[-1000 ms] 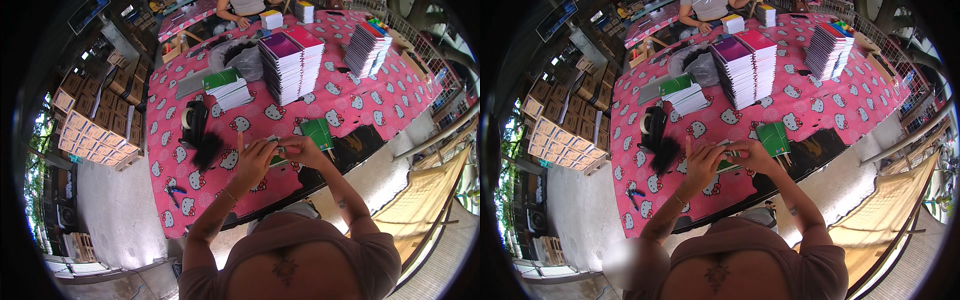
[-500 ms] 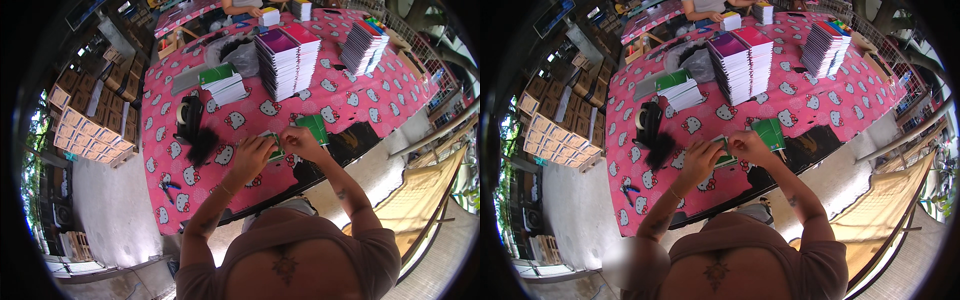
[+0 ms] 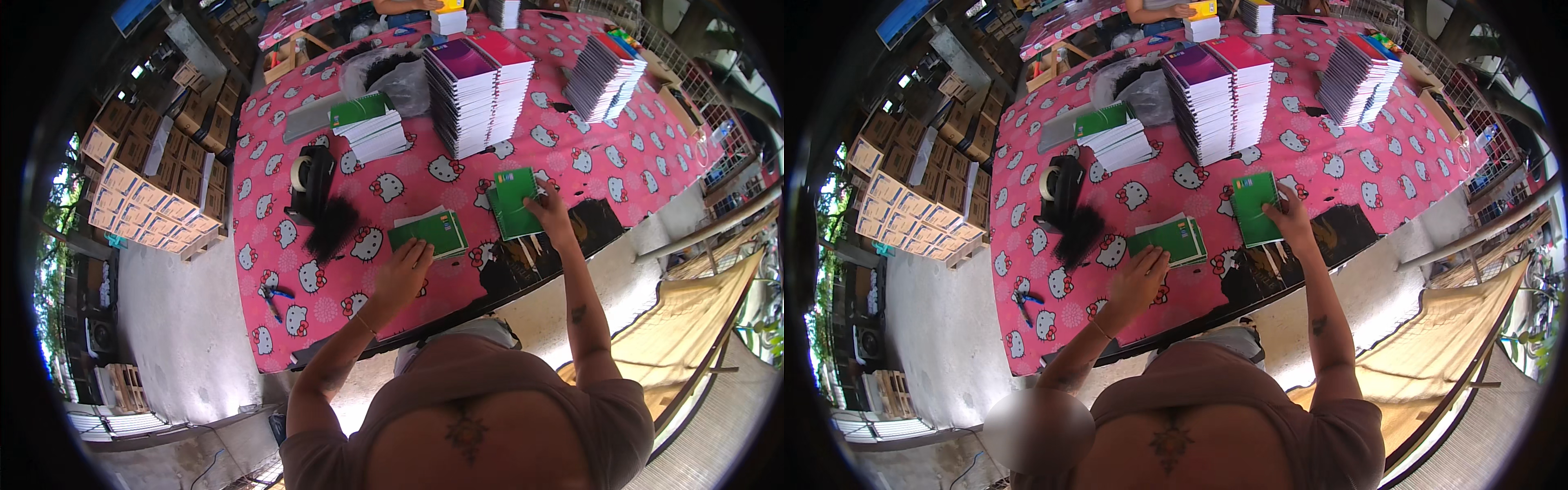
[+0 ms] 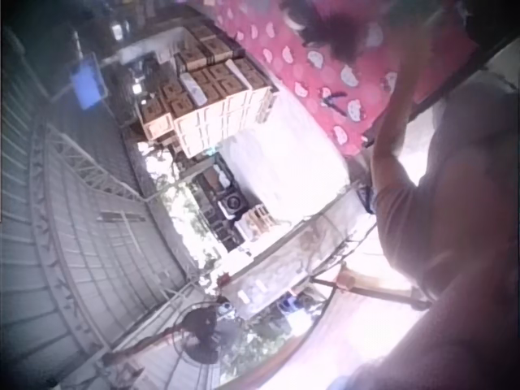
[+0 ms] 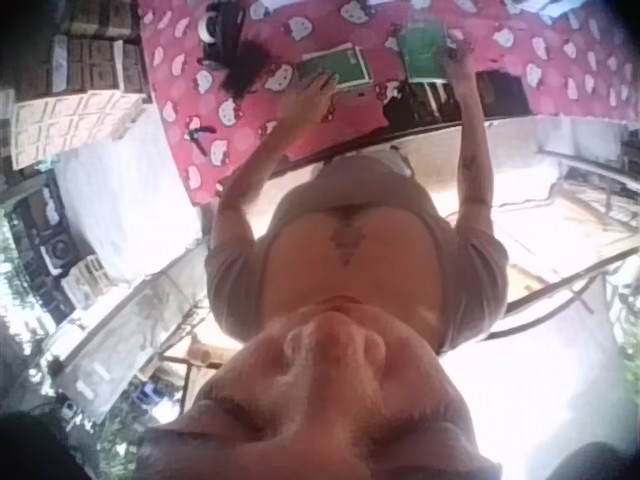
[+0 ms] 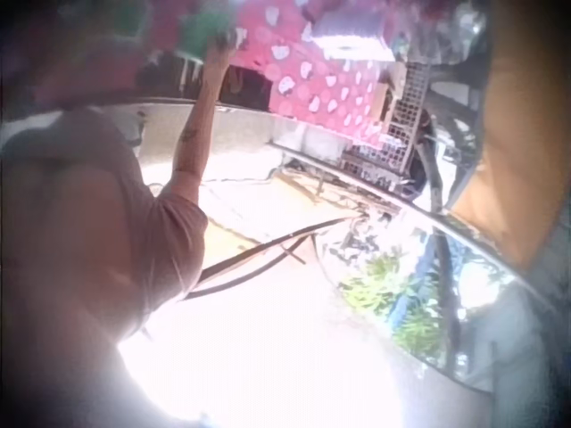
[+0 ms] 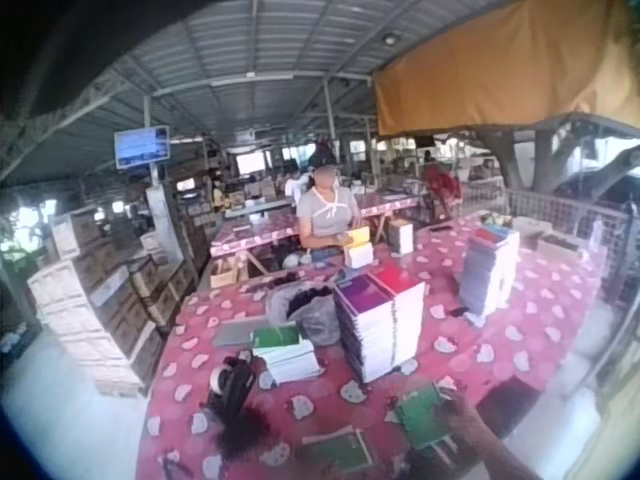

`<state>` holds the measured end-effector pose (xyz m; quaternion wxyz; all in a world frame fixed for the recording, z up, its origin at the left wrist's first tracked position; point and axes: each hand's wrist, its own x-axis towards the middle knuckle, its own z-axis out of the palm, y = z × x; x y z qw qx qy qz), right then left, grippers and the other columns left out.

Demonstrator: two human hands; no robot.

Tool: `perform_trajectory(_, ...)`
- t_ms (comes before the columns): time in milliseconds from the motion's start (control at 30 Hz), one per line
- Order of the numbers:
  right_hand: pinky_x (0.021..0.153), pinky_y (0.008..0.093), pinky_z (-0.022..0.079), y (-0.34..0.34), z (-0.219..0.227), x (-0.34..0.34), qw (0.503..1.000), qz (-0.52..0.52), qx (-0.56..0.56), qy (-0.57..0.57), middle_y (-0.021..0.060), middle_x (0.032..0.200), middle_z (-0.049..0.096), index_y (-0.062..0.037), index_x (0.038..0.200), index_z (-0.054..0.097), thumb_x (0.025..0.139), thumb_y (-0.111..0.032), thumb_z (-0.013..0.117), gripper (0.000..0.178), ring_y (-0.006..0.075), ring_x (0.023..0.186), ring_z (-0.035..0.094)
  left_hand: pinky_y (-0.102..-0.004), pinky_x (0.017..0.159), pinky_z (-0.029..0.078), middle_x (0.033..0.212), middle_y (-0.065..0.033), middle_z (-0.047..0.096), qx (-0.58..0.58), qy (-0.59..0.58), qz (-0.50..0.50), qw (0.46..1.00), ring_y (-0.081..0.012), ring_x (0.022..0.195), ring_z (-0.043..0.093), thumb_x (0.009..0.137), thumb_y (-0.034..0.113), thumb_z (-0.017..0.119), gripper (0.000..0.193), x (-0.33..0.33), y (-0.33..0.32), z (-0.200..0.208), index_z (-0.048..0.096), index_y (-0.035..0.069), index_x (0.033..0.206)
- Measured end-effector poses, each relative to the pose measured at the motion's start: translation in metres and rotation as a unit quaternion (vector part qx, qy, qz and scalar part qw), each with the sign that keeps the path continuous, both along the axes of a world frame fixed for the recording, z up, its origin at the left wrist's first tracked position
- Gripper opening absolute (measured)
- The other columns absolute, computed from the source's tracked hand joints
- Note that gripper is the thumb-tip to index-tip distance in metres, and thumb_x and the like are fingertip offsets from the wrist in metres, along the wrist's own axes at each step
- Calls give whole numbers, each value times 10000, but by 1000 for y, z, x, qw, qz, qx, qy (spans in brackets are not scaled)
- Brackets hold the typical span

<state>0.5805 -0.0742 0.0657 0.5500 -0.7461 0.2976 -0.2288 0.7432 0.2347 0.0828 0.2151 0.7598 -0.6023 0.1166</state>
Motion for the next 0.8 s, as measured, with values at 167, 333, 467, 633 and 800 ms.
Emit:
perform_trajectory(167, 964, 483, 470, 5, -55, 8, 923, -90, -367, 70, 223, 1290, 529, -67, 1434, 412, 756, -197, 805, 795, 436, 1185, 528, -387, 864, 568, 1124, -123, 669, -22, 58, -37, 997, -295, 1069, 647, 907, 114, 617, 260, 18, 1, -14, 627, 60, 1162)
perform_trajectory(333, 953, 402, 484, 75, -19, 34, 963, 110, -225, -102, 182, 1252, 570, -17, 1312, 546, 803, -94, 729, 546, 377, 1140, 571, -402, 705, 575, 1060, -124, 689, 5, 141, -6, 990, -317, 929, 684, 922, 87, 590, 202, 17, -3, 3, 636, 59, 1117)
perform_trajectory(467, 937, 388, 486, 119, -23, 29, 976, 132, -154, -83, 177, 1205, 600, 1, 1262, 586, 827, -59, 689, 451, 350, 1104, 599, -427, 641, 553, 946, -126, 701, -38, 214, 17, 976, -340, 785, 692, 947, 106, 569, 182, 23, -7, 7, 629, 75, 1115)
perform_trajectory(633, 918, 367, 484, 129, -29, 33, 983, 121, -112, -81, 174, 1195, 596, -17, 1249, 617, 835, -63, 683, 422, 321, 1088, 605, -440, 622, 540, 902, -141, 704, -71, 172, 32, 982, -339, 728, 689, 953, 134, 575, 147, 33, -18, 4, 637, 74, 1072)
perform_trajectory(800, 908, 346, 481, 132, -36, 33, 990, 85, -96, -66, 173, 1197, 587, -21, 1263, 620, 843, -58, 672, 424, 299, 1063, 606, -428, 613, 535, 876, -139, 704, -68, 226, 47, 970, -328, 707, 691, 961, 149, 577, 127, 33, -15, 2, 636, 70, 1040)
